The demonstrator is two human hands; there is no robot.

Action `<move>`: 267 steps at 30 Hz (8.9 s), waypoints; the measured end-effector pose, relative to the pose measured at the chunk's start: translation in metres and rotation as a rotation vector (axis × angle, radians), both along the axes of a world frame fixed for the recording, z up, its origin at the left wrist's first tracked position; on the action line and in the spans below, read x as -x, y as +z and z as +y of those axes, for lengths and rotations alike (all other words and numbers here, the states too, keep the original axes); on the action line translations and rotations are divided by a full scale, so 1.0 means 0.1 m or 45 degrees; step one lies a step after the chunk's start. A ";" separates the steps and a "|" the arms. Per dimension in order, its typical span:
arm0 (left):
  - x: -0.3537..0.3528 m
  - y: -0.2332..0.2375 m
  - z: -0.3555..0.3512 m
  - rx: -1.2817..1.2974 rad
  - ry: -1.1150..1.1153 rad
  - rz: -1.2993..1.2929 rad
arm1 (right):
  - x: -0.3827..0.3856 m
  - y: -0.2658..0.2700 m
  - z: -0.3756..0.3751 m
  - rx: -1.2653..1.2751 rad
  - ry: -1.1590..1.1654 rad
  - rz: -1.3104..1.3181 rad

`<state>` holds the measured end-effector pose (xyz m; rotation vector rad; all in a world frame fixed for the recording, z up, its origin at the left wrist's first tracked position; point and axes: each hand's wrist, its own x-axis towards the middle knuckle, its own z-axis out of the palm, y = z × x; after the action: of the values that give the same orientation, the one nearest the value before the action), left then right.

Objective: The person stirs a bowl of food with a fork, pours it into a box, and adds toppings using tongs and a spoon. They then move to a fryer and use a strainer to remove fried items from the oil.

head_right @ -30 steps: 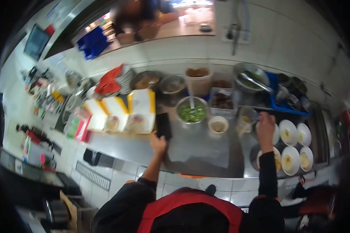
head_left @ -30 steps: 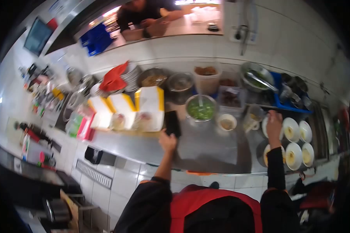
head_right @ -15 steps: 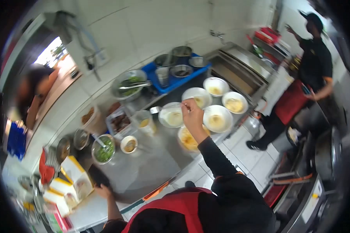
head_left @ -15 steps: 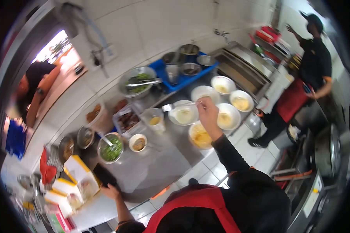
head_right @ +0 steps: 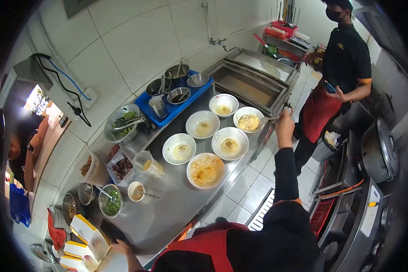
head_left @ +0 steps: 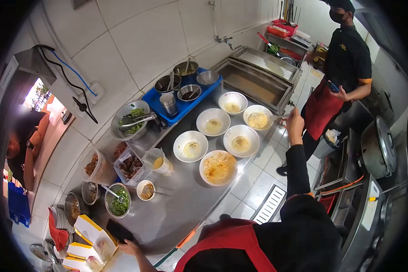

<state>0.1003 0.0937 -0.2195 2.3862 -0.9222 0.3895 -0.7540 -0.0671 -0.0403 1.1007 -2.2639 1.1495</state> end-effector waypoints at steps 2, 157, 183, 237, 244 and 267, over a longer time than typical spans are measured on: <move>0.01 -0.01 -0.01 0.022 -0.024 -0.037 | 0.18 -0.05 -0.17 -0.120 0.111 0.021; -1.06 1.95 0.53 1.460 -0.920 2.424 | -7.88 1.35 0.69 -0.117 2.387 -0.152; -1.06 1.79 0.33 1.593 -1.007 2.481 | -7.87 1.12 1.18 -0.004 2.501 0.048; -0.99 1.87 0.46 1.478 -1.073 2.370 | -7.91 0.58 1.06 -0.551 2.133 -1.175; -1.03 1.81 0.46 1.473 -1.097 2.384 | -7.98 0.59 0.99 -0.581 2.133 -1.800; -1.03 1.70 0.51 1.666 -1.171 2.656 | -7.86 1.09 1.20 -0.335 2.294 -0.233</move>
<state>0.2030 0.1443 -0.0491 0.1894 -0.2301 -1.2224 0.0323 0.0527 0.0688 3.3999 -0.9810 1.3262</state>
